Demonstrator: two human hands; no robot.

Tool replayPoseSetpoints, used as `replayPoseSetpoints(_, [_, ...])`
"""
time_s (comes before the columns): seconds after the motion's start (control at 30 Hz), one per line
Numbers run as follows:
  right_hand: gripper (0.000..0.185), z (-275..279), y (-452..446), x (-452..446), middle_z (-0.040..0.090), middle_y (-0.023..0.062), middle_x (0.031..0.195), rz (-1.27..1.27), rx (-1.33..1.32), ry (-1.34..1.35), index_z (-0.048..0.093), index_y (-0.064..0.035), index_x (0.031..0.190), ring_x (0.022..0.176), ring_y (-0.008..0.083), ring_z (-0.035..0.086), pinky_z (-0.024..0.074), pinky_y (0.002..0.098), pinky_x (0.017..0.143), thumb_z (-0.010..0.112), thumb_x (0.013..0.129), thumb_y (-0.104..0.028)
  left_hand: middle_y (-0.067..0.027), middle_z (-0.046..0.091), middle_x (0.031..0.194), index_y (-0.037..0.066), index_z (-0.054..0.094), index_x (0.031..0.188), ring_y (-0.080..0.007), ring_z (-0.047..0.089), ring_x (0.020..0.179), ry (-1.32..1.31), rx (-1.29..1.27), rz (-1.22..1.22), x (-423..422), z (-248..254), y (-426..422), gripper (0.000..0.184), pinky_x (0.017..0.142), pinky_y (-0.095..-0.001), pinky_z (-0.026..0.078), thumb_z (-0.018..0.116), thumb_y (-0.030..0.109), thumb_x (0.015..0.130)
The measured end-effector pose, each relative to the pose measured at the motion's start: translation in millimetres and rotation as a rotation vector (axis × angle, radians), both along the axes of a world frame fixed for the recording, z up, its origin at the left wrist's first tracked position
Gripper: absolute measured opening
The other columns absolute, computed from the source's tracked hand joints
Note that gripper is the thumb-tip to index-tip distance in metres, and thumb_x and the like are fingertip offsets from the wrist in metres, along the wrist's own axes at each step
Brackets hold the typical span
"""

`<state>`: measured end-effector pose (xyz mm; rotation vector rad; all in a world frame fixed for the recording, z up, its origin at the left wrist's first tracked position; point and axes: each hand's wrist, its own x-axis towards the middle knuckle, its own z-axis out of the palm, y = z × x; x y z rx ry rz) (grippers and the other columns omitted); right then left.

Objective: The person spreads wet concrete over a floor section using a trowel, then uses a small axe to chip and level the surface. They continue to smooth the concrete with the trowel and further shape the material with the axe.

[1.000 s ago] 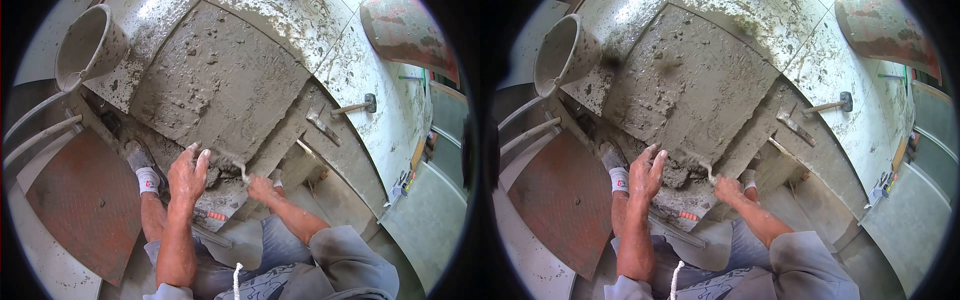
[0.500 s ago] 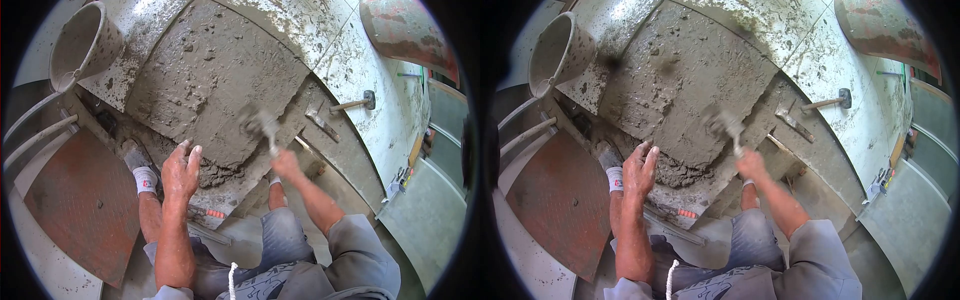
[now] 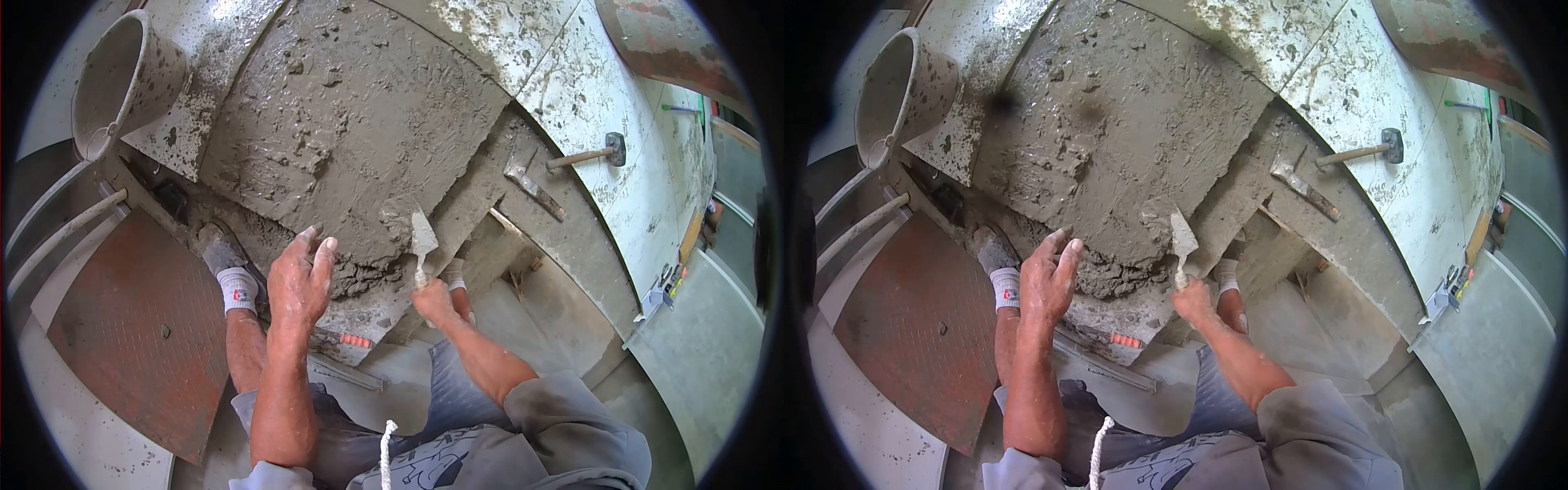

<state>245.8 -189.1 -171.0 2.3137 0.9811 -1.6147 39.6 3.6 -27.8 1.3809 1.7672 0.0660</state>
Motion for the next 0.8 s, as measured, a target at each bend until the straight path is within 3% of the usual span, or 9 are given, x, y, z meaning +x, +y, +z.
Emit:
replayPoseSetpoints(0.07, [0.038,2.3,2.3,0.5,0.064,0.0285,0.094,0.006,0.018,-0.013,0.061,0.0004,0.102,0.093,0.0453,0.061,0.0490,0.0502,0.083,0.063,0.072,-0.024,-0.0245,0.065,0.108,-0.004,0.058,0.121,-0.0308,0.065,0.102,-0.016,-0.094,0.029,1.8,4.2,6.1,0.048,0.086,-0.0375,0.050,0.058,0.033,0.091])
replayPoseSetpoints(0.2, [0.036,21.5,33.0,29.5,0.065,0.0271,0.094,0.140,-0.008,-0.008,0.061,-0.0007,0.101,0.093,0.0452,0.061,0.0492,0.0500,0.083,0.064,0.072,-0.023,-0.0243,0.066,0.103,-0.001,0.062,0.115,-0.0361,0.065,0.098,-0.033,-0.019,0.042,6.8,3.7,11.7,0.042,0.085,-0.0403,0.050,0.058,0.031,0.089])
replayPoseSetpoints(0.27, [0.035,13.7,42.9,42.3,0.065,0.0267,0.093,0.082,0.129,-0.057,0.062,-0.0017,0.100,0.092,0.0443,0.062,0.0497,0.0502,0.082,0.064,0.072,-0.022,-0.0241,0.066,0.103,-0.001,0.062,0.114,-0.0355,0.066,0.097,-0.030,0.043,0.040,3.2,2.8,12.3,0.041,0.084,-0.0402,0.050,0.059,0.031,0.089])
replayPoseSetpoints(0.33, [0.027,-4.0,84.1,59.7,0.065,0.0212,0.075,0.075,0.449,-0.116,0.061,0.0015,0.089,0.069,0.0327,0.067,0.0536,0.0414,0.063,0.067,0.071,-0.017,-0.0241,0.066,0.103,-0.001,0.062,0.114,-0.0356,0.065,0.097,-0.035,0.013,0.069,-3.6,5.7,10.3,0.041,0.084,-0.0402,0.050,0.059,0.031,0.089])
replayPoseSetpoints(0.4, [0.019,-26.5,133.6,69.7,0.063,0.0144,0.061,-0.397,0.225,0.008,0.060,0.0044,0.076,0.051,0.0197,0.064,0.0513,0.0355,0.047,0.067,0.073,-0.014,-0.0240,0.066,0.103,-0.001,0.063,0.114,-0.0357,0.065,0.097,-0.050,-0.010,0.087,-7.0,7.3,8.9,0.041,0.085,-0.0402,0.049,0.059,0.031,0.089])
replayPoseSetpoints(0.5, [0.019,-17.0,153.9,41.6,0.064,0.0146,0.063,-0.477,0.172,0.042,0.062,0.0047,0.076,0.051,0.0201,0.064,0.0517,0.0349,0.046,0.067,0.072,-0.013,-0.0239,0.066,0.102,-0.001,0.062,0.113,-0.0360,0.065,0.096,-0.039,0.014,0.077,-12.2,9.0,6.2,0.040,0.084,-0.0401,0.050,0.060,0.031,0.088])
replayPoseSetpoints(0.6, [0.029,-7.6,106.1,1.1,0.067,0.0262,0.083,-0.075,0.115,-0.043,0.064,0.0062,0.089,0.078,0.0349,0.069,0.0558,0.0429,0.067,0.065,0.071,-0.016,-0.0239,0.066,0.101,-0.001,0.062,0.113,-0.0363,0.065,0.095,-0.047,0.041,0.039,-7.8,12.2,3.8,0.040,0.083,-0.0402,0.050,0.060,0.030,0.088])
replayPoseSetpoints(0.67, [0.036,-4.5,74.4,-16.7,0.065,0.0286,0.095,0.140,0.068,-0.071,0.063,0.0065,0.099,0.094,0.0432,0.064,0.0512,0.0469,0.085,0.058,0.073,-0.017,-0.0233,0.066,0.107,-0.004,0.058,0.120,-0.0306,0.065,0.100,-0.058,-0.070,0.010,-6.1,12.4,11.5,0.045,0.085,-0.0370,0.050,0.058,0.030,0.091])
replayPoseSetpoints(0.8, [0.036,14.9,94.2,6.9,0.066,0.0277,0.093,0.249,0.097,-0.109,0.063,0.0044,0.095,0.091,0.0447,0.063,0.0498,0.0491,0.086,0.060,0.071,-0.022,-0.0230,0.066,0.107,-0.004,0.059,0.120,-0.0309,0.065,0.100,-0.061,-0.011,0.051,-9.6,15.6,24.2,0.044,0.085,-0.0367,0.050,0.058,0.030,0.091])
